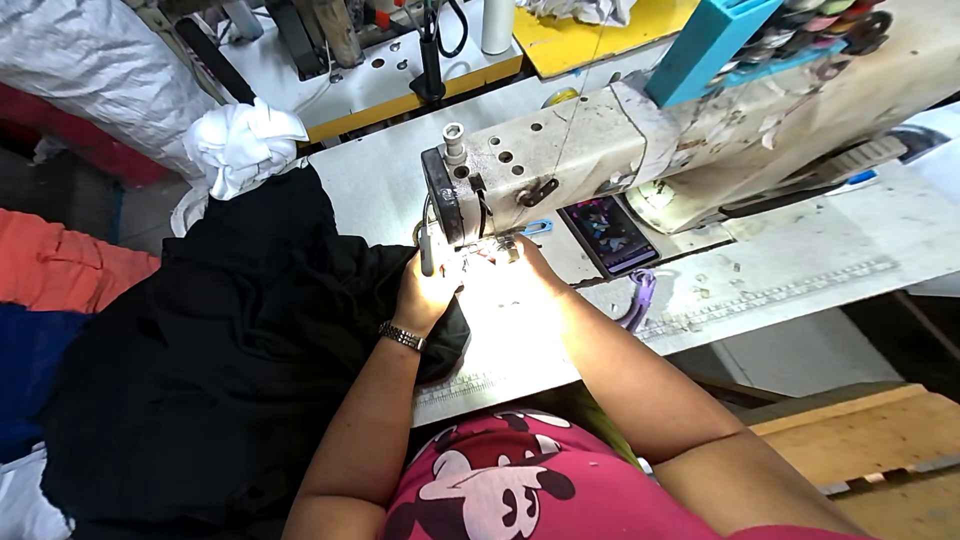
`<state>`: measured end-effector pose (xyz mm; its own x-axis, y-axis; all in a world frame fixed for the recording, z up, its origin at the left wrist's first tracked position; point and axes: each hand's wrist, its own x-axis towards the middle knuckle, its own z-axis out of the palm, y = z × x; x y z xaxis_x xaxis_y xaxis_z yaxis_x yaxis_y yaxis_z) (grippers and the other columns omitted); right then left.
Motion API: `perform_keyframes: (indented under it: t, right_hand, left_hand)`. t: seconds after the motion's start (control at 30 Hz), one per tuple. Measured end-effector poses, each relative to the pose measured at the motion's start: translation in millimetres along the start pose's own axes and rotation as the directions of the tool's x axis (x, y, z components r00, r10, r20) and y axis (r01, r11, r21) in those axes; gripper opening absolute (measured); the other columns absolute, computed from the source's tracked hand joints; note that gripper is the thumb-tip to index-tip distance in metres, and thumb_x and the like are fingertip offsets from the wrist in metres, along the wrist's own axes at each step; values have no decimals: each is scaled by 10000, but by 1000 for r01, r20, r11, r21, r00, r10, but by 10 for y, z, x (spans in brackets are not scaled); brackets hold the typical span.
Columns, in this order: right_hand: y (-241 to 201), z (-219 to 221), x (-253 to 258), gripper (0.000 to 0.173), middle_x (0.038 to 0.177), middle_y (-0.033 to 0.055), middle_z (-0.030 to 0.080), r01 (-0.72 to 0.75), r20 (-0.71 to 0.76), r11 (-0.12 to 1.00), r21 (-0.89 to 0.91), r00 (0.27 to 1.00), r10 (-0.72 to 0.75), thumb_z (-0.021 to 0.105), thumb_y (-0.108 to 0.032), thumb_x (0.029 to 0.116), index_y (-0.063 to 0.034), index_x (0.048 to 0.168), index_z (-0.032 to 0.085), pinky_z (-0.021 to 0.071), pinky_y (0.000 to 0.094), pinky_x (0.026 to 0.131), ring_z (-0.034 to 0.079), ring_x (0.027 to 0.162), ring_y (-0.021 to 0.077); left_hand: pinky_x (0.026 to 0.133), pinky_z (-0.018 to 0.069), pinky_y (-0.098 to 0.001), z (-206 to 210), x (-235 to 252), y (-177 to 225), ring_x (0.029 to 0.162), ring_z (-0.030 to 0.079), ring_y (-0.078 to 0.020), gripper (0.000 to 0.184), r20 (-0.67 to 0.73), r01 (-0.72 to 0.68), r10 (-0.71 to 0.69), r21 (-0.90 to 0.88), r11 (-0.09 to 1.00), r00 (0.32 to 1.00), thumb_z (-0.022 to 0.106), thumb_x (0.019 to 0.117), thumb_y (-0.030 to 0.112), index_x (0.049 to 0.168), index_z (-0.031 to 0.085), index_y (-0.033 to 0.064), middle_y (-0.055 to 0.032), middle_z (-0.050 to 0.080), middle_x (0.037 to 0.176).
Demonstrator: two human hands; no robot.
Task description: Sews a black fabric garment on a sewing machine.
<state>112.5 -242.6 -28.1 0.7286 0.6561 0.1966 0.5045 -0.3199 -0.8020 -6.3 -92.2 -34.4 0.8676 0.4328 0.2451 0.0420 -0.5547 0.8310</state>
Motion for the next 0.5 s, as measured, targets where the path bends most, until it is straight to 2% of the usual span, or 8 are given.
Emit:
perform_keyframes:
  t: [0.23,0.3,0.43,0.5]
  right_hand:
    - [70,18,13,146,1061,228,696,-31,13,999,44,999,31,597,26,956,97,1044,690,531,403,961,674,1026,280]
    - [49,-6,40,177,1122,246,685,-59,74,998,19,996,57,585,22,985,109,1097,690,503,420,1004,651,1095,317]
    - [-45,-31,-8,137,1031,235,705,21,7,999,-24,1000,-21,640,21,919,93,1020,697,531,422,947,683,1009,304]
    - [-124,-78,-28,152,1052,255,696,-11,16,1000,5,1000,11,621,36,927,111,1042,685,523,433,959,677,1021,316]
  left_hand:
    - [710,575,-303,3,1,-5,785,650,-122,105,-10,-12,12,10,1000,1000,739,903,88,989,686,59,-75,682,921]
    - [716,575,-297,1,2,0,789,650,-118,92,-15,-19,19,15,1000,1000,733,905,85,982,692,60,-73,682,920]
    - [722,573,-308,-3,-2,29,794,652,-124,91,-5,-6,6,40,999,1000,733,913,95,980,692,50,-82,684,924]
    - [742,581,-320,-3,-2,19,813,662,-131,99,0,-11,11,59,998,1000,729,916,104,994,704,49,-89,693,943]
